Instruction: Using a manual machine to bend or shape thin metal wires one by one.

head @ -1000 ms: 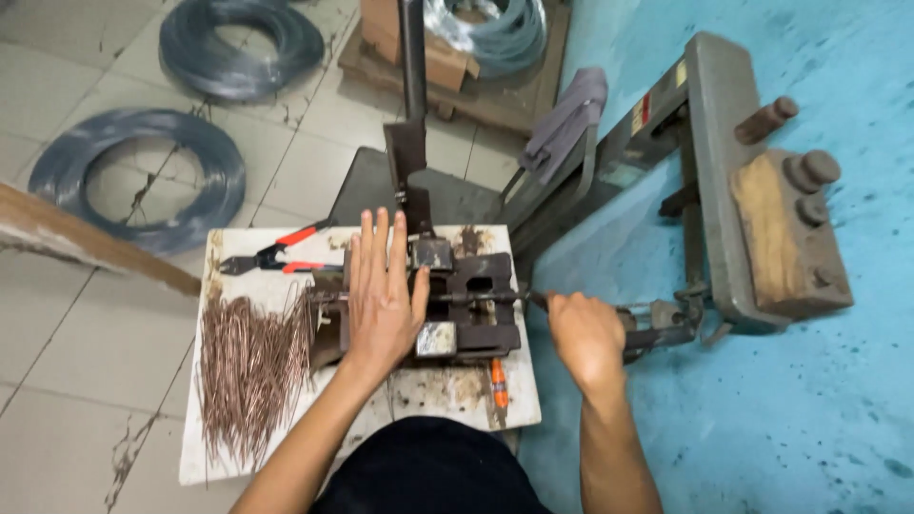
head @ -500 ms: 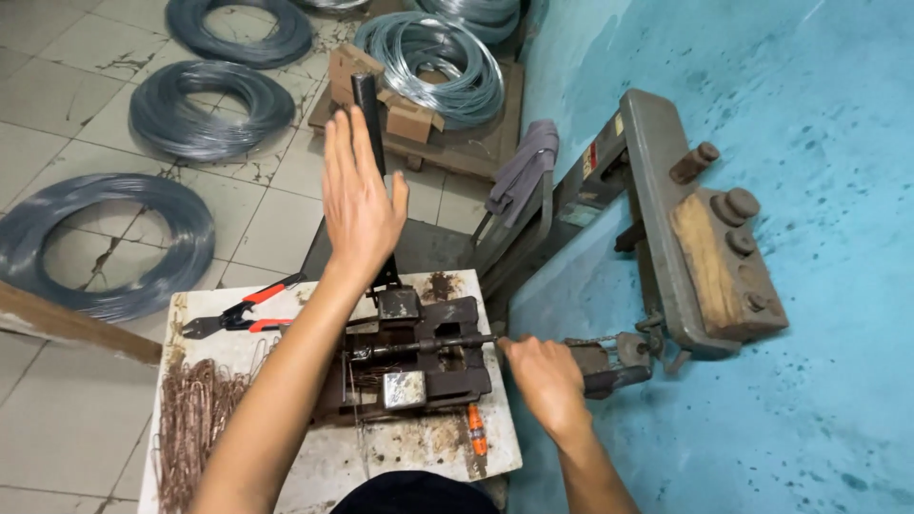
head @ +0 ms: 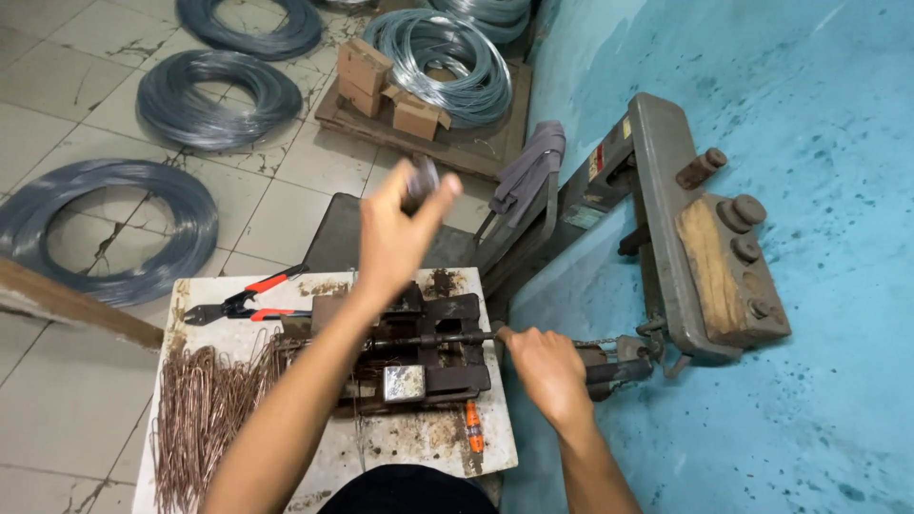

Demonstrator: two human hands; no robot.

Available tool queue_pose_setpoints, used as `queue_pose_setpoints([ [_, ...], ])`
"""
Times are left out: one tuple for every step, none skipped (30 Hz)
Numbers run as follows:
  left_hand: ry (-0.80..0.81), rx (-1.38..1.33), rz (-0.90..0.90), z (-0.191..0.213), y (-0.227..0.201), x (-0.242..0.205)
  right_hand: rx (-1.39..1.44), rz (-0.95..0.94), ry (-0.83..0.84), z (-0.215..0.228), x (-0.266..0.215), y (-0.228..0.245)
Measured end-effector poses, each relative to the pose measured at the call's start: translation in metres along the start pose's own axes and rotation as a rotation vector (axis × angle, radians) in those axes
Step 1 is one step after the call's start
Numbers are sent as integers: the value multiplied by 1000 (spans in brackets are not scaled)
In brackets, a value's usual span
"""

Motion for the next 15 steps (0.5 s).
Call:
queue_pose_setpoints([
  [-5, 2, 6, -2, 0, -22, -1, 7, 3, 0, 1, 0],
  [26, -4, -120, -7, -9, -43, -7, 5, -7, 0, 1, -1],
  [58, -9, -246, -12, -17, -65, -14, 3, -17, 1, 1, -2],
  [55, -8, -244, -17, -9, -88, -15, 7, -16, 2, 1, -2],
  [85, 75, -366, -26, -8, -113, -13, 12, -23, 4, 1, -3],
  [118, 158, -485, -35, -7, -140, -10, 16, -29, 5, 1, -3],
  [117, 158, -482, -34, -2, -156, -10, 19, -26, 5, 1, -3],
  [184, 164, -574, -38, -3, -174, -14, 11, -13, 6, 3, -4],
  [252, 169, -664, -42, -2, -193, -19, 4, 1, 7, 4, -4],
  [250, 169, -661, -39, 3, -201, -20, 6, 3, 4, 5, -6],
  [301, 196, -702, -41, 7, -211, -31, 6, -1, 2, 7, -8],
  [352, 223, -739, -42, 12, -222, -41, 8, -3, -1, 8, -9],
  [350, 223, -734, -42, 23, -228, -42, 13, 2, 1, 9, -10],
  [384, 249, -778, -45, 33, -239, -54, 20, 0, 3, 9, -10],
  [419, 275, -821, -48, 43, -250, -67, 28, -2, 5, 9, -10],
])
Point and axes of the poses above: each hand's wrist, its own x-axis towards the middle knuckle, its own z-axis out of the back of the hand, y = z × x, the point moved 6 cm from there along x, towards the middle knuckle, and after that the axes turned 4 degrees about y, right-handed, at the moved point
